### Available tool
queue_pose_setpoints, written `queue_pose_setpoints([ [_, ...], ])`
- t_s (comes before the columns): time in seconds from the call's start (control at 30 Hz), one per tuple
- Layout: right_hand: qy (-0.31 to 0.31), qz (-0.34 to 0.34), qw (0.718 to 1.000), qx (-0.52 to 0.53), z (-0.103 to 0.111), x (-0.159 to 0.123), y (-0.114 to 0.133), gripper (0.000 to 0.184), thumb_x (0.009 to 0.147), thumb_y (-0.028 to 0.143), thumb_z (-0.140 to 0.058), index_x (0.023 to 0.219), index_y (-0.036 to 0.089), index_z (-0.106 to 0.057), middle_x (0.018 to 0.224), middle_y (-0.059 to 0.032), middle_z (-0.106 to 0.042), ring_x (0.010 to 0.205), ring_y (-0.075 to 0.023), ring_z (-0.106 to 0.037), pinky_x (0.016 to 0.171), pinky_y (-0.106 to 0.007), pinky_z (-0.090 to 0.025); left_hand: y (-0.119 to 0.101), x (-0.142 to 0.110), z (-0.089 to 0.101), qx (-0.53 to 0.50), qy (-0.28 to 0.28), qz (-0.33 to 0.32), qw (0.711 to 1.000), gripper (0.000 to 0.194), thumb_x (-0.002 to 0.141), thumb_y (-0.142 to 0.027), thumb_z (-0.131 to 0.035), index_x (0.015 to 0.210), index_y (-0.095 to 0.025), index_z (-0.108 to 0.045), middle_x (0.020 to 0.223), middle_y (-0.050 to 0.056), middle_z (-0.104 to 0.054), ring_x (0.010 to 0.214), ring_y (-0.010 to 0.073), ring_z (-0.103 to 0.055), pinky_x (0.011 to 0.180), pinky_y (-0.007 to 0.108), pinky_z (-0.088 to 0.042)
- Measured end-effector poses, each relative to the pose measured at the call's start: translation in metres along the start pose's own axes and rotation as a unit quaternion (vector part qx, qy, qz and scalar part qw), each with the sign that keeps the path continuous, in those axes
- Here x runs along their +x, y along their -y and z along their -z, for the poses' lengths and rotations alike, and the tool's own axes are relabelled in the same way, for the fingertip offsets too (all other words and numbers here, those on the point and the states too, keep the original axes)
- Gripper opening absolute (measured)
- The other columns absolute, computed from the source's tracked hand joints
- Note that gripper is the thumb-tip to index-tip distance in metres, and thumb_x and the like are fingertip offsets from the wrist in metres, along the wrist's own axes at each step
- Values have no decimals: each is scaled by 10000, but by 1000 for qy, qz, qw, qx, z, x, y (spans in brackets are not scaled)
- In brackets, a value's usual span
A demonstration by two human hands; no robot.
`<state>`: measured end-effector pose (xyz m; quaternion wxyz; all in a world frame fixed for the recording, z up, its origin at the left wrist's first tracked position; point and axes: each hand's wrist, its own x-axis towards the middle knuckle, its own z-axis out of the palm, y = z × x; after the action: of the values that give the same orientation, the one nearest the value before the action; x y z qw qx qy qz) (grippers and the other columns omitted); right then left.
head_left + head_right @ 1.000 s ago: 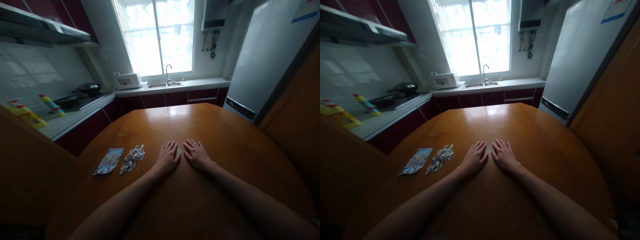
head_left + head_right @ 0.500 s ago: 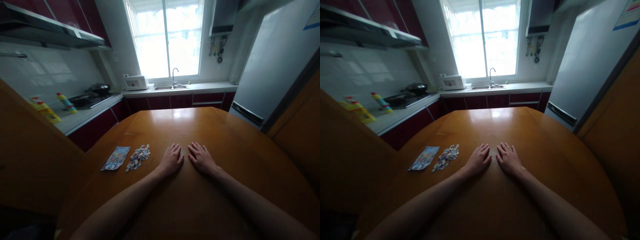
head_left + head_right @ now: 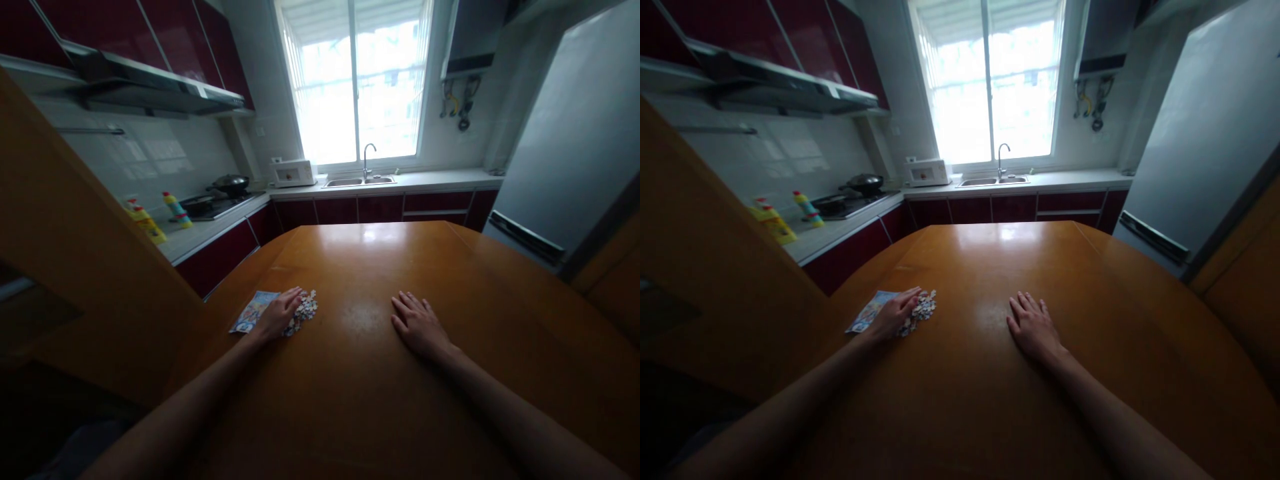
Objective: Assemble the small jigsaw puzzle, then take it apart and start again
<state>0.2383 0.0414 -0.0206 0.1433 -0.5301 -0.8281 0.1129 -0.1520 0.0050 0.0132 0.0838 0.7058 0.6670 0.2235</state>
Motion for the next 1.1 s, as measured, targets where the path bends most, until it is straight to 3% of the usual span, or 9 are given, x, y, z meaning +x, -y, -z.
queue_pose_setpoints([
  [0.17, 10, -5, 1000, -3, 2, 0, 2, 592, 999, 454, -378, 1511, 166, -445, 1627, -121, -305, 1515, -290, -225, 1217, -518, -132, 6, 0, -19, 27, 9, 10, 1000, 666, 984, -542, -287, 1424, -106, -534, 1547, 133, -434, 1480, 263, -340, 1219, 453, -266],
  [0.37, 14, -4, 1000, 0, 4, -1, 3, 589, 1000, 446, -382, 1512, 162, -444, 1626, -128, -303, 1518, -286, -218, 1217, -520, -118, -8, 10, -34, 56, 31, 10, 998, 574, 1003, -480, -327, 1429, -154, -529, 1572, 152, -383, 1500, 294, -289, 1207, 532, -237],
  [0.5, 10, 0, 1000, 14, 5, -1, 3, 590, 1001, 446, -387, 1512, 158, -443, 1627, -128, -299, 1519, -288, -214, 1219, -521, -114, -36, 15, -49, 54, 49, -29, 997, 567, 1009, -474, -359, 1441, -143, -518, 1582, 162, -363, 1508, 295, -269, 1218, 520, -225],
  [0.67, -16, -4, 998, 65, 2, 2, -2, 507, 992, 345, -396, 1448, 169, -531, 1587, -110, -387, 1498, -271, -283, 1224, -517, -134, -92, 5, -74, 24, 86, -130, 988, 525, 1006, -459, -428, 1447, -188, -521, 1589, 109, -372, 1501, 263, -294, 1237, 452, -245],
  [0.87, -103, -29, 972, 210, -5, 5, -14, 435, 940, 248, -406, 1243, 110, -685, 1385, -138, -623, 1350, -224, -522, 1158, -367, -360, -160, -21, -97, -26, 143, -247, 958, 571, 1022, -501, -397, 1510, -208, -432, 1595, 98, -364, 1504, 257, -290, 1252, 451, -239],
  [0.97, -124, -27, 959, 252, -8, 5, -18, 423, 896, 230, -446, 1216, 124, -701, 1350, -135, -649, 1316, -229, -557, 1135, -369, -397, -175, -22, -98, -45, 174, -257, 950, 673, 1023, -562, -344, 1556, -150, -339, 1612, 127, -316, 1520, 253, -243, 1265, 449, -198],
  [1.1, -144, -52, 948, 279, -9, 6, -21, 404, 885, 242, -458, 1182, 153, -718, 1295, -125, -685, 1245, -241, -615, 1083, -380, -452, -176, -17, -89, -132, 212, -226, 942, 807, 988, -696, -177, 1582, -158, -271, 1641, 106, -227, 1536, 265, -181, 1271, 474, -139],
])
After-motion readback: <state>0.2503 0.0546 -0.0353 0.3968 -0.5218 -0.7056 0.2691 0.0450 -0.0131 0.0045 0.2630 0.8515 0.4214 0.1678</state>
